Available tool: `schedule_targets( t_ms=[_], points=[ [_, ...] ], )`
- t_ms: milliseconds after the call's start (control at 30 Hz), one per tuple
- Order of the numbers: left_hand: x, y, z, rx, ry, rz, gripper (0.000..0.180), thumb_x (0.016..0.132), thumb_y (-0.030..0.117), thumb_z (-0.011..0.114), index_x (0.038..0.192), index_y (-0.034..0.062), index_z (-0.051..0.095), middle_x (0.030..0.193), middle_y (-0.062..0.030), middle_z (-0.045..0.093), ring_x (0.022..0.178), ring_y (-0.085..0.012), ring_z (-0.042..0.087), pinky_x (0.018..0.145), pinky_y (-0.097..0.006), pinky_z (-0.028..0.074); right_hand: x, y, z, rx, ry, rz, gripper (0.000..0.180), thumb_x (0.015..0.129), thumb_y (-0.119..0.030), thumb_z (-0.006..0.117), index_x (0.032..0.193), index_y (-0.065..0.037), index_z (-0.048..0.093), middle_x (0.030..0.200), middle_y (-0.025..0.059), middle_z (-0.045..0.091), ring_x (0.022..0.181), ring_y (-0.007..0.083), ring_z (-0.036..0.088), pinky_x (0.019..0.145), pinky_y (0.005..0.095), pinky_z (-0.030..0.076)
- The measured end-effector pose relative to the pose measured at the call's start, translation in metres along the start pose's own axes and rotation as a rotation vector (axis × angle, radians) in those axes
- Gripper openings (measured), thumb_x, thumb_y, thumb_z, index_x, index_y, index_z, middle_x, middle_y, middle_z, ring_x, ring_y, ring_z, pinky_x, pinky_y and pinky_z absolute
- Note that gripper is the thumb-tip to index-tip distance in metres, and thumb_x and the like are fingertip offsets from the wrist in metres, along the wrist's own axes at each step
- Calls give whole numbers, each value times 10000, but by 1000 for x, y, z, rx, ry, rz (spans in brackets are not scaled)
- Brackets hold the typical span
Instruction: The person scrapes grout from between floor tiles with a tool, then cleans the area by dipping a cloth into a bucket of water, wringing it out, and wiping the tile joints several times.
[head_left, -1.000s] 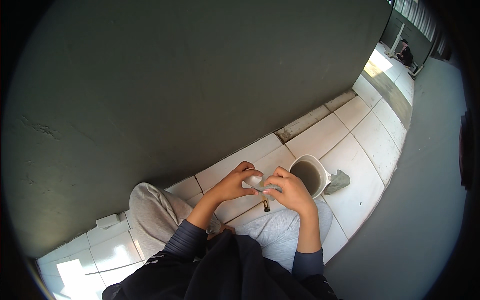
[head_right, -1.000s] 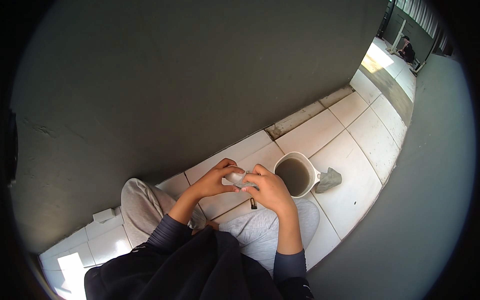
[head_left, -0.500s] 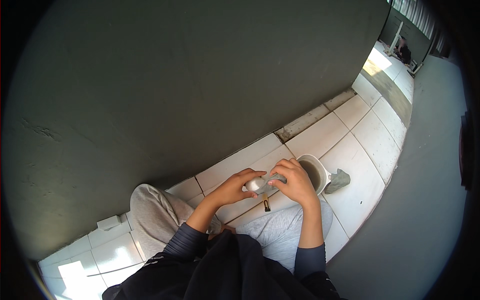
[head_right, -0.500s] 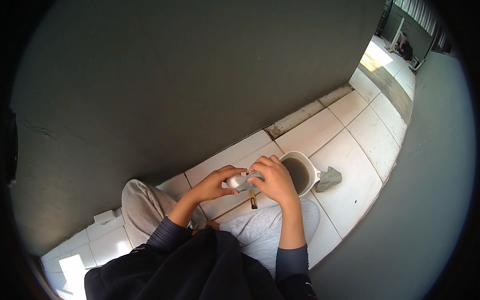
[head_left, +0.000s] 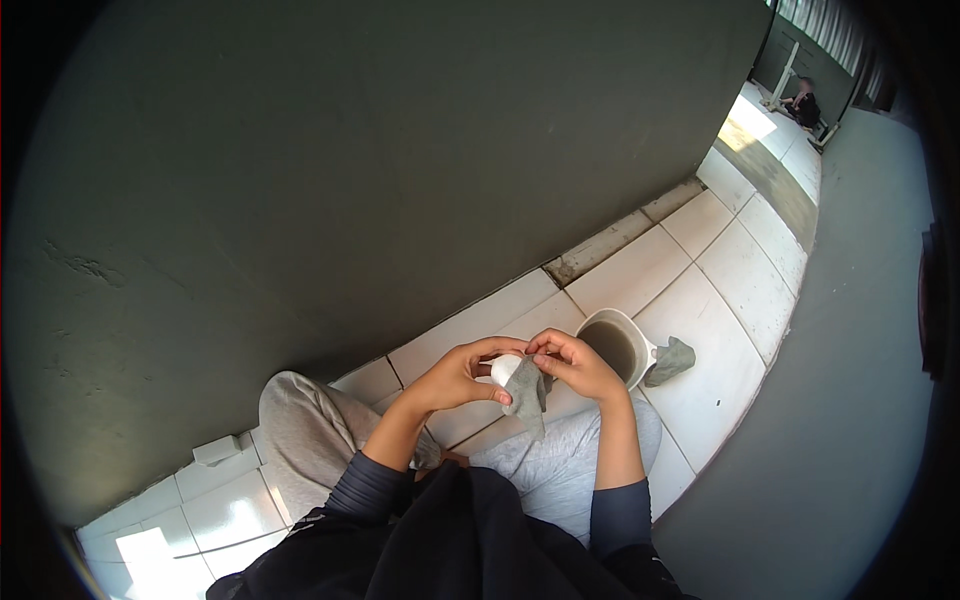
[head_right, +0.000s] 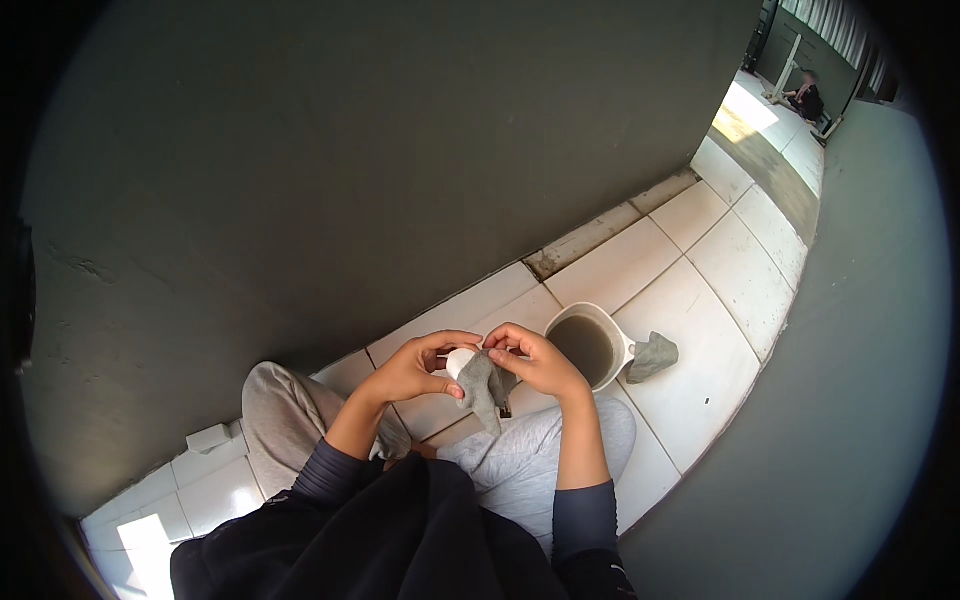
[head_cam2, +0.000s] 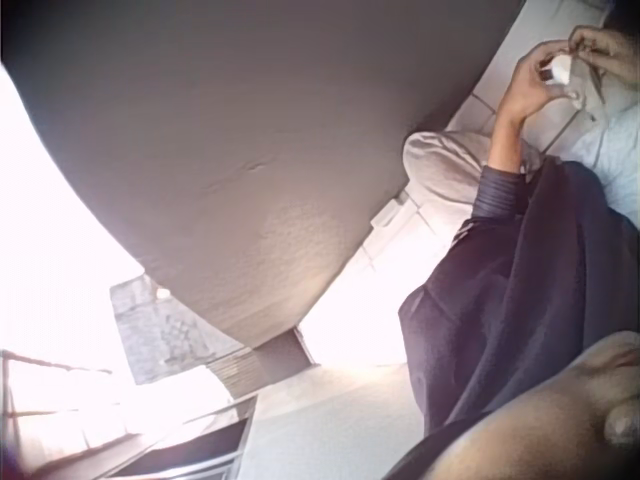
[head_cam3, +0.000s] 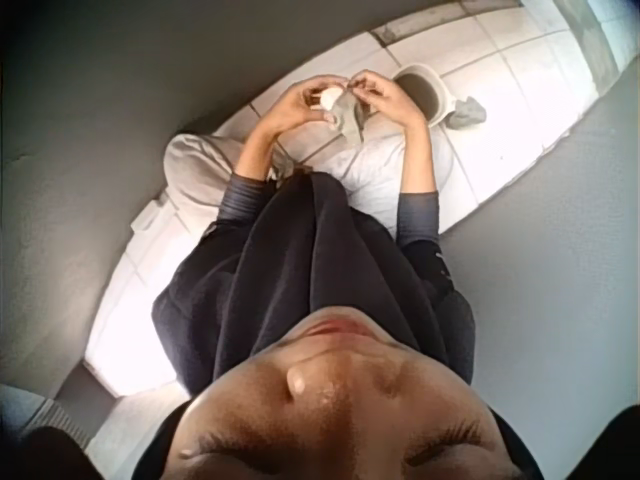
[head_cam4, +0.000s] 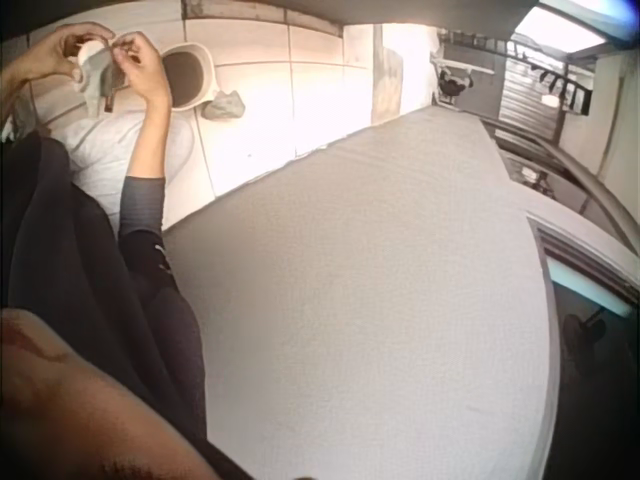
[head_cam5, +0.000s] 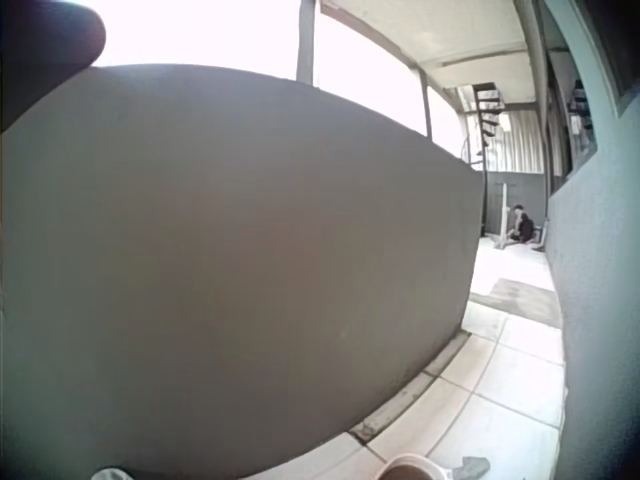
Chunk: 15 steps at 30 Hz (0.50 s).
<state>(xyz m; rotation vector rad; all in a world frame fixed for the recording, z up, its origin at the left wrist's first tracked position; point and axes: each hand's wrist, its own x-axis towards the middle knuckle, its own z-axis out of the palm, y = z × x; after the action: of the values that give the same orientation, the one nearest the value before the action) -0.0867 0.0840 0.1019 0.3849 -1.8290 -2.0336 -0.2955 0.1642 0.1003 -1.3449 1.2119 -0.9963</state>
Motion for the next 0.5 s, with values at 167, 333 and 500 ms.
schedule_targets(
  t_ms=[167, 333, 500],
  points=[
    [4, 10, 7, -210, 62, 84, 610, 665, 44, 771, 1221, 58, 522, 1147, -51, 551, 1089, -161, 510, 934, -329, 434, 1, 14, 7, 299, 44, -40, 174, 884, -44, 506, 1056, -57, 494, 921, 15, 552, 878, 72, 510, 769, 200, 412],
    [8, 6, 7, -125, 232, 214, 571, 683, 43, 762, 1205, 46, 531, 1120, -51, 556, 1007, -153, 541, 885, -307, 460, -1, -14, 33, 482, 186, 48, 275, 863, -54, 506, 1131, -81, 448, 927, 16, 541, 875, 76, 518, 747, 205, 422],
    [17, 0, 14, -210, 414, 112, 520, 716, 78, 752, 1188, 44, 535, 1059, -53, 582, 974, -139, 549, 849, -300, 471, -1, 23, 21, 514, 96, 93, 354, 874, -113, 508, 1217, -49, 448, 1074, 81, 558, 938, 141, 533, 691, 203, 460]
  ],
)
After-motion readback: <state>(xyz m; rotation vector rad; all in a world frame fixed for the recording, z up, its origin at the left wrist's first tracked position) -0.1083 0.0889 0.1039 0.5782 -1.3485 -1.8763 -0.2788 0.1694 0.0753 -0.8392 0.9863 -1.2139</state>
